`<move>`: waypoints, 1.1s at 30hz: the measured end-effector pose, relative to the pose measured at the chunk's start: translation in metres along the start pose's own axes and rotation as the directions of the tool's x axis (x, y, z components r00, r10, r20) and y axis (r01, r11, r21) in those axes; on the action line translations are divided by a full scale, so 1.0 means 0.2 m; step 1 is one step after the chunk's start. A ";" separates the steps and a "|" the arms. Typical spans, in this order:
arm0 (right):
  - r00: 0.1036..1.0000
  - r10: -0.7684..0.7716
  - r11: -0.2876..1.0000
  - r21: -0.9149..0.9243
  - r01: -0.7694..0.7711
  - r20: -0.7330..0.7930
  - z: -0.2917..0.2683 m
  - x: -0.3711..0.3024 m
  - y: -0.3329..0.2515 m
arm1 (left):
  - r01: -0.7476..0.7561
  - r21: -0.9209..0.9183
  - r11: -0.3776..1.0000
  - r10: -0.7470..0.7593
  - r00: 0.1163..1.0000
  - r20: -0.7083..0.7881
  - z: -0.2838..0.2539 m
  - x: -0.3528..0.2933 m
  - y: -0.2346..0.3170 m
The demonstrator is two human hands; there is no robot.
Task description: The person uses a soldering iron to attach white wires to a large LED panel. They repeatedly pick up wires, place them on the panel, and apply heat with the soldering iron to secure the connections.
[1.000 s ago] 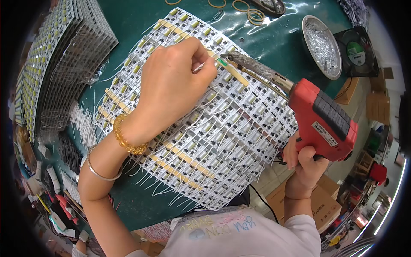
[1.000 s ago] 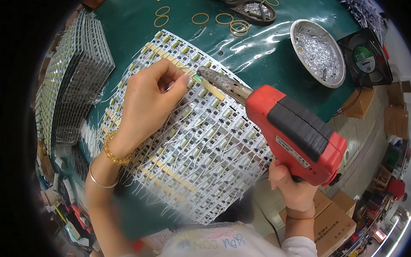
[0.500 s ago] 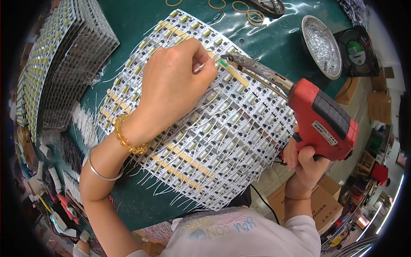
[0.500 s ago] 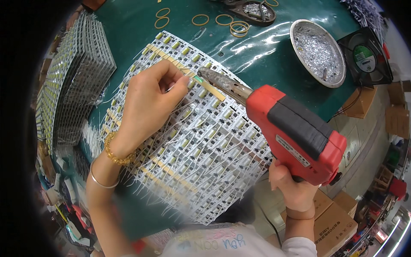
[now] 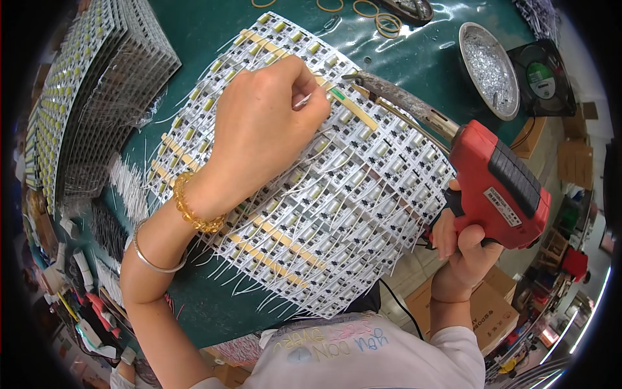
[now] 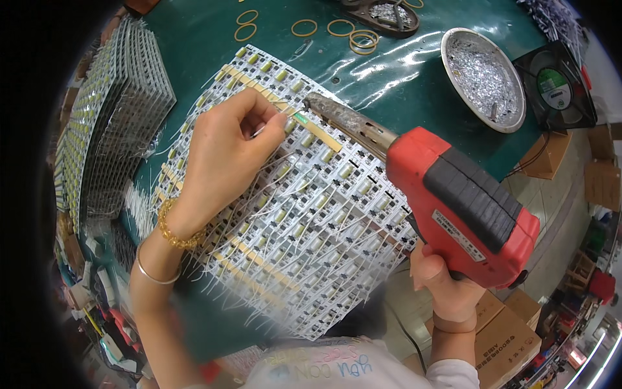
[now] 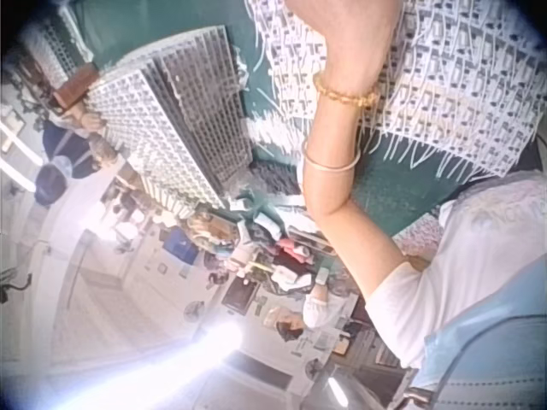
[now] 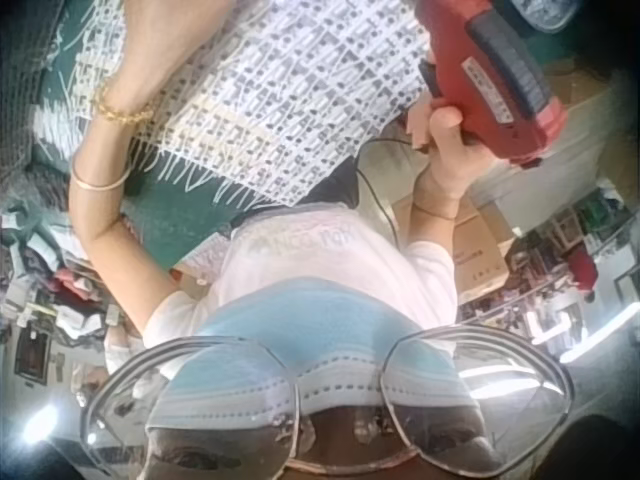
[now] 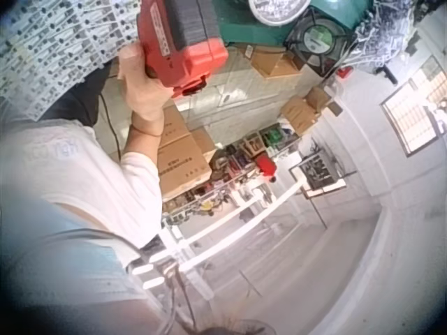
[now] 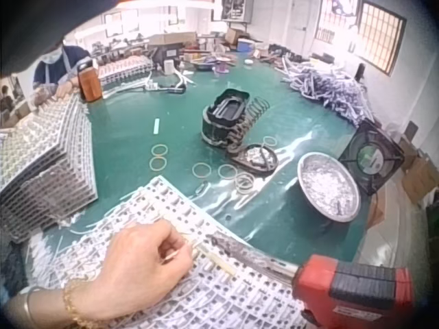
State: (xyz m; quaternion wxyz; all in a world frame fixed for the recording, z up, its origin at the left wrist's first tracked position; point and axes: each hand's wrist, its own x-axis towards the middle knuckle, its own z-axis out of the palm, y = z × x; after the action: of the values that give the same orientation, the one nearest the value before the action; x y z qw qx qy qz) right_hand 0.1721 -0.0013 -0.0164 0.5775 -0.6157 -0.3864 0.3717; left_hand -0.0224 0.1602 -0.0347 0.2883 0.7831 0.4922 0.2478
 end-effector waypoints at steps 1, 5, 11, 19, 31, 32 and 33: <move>1.000 -0.003 1.000 -0.007 0.003 0.011 0.00 0.00 0.00 | -0.009 -0.003 1.000 0.009 1.000 -0.006 0.00 0.00 0.00; 1.000 -0.012 1.000 -0.017 0.012 0.025 -0.01 0.00 0.00 | -0.008 -0.003 1.000 0.008 1.000 0.001 0.00 0.00 0.00; 0.998 -0.065 0.998 -0.008 0.065 -0.026 -0.03 -0.01 0.00 | -0.038 -0.045 0.998 0.034 0.996 -0.086 -0.09 -0.01 0.01; 0.997 -0.071 0.997 -0.018 0.071 -0.005 -0.06 -0.01 0.01 | -0.116 0.048 0.992 0.118 0.992 -0.045 -0.01 -0.06 0.09; 0.999 -0.038 0.998 -0.041 0.040 0.034 -0.06 -0.01 0.04 | 0.159 -0.189 0.969 -0.129 0.979 0.158 -0.02 0.01 0.05; 0.999 -0.039 0.998 -0.041 0.040 0.027 -0.06 -0.01 0.04 | 0.167 -0.192 0.967 -0.137 0.978 0.161 -0.02 0.01 0.05; 0.999 -0.040 0.998 -0.042 0.041 0.020 -0.05 -0.01 0.04 | 0.175 -0.195 0.965 -0.144 0.976 0.164 -0.02 0.01 0.05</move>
State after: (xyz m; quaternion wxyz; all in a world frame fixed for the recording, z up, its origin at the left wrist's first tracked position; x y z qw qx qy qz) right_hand 0.1814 -0.0073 -0.0244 0.5680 -0.6162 -0.4122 0.3575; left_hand -0.0178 0.1595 -0.0250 0.4235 0.7226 0.5022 0.2151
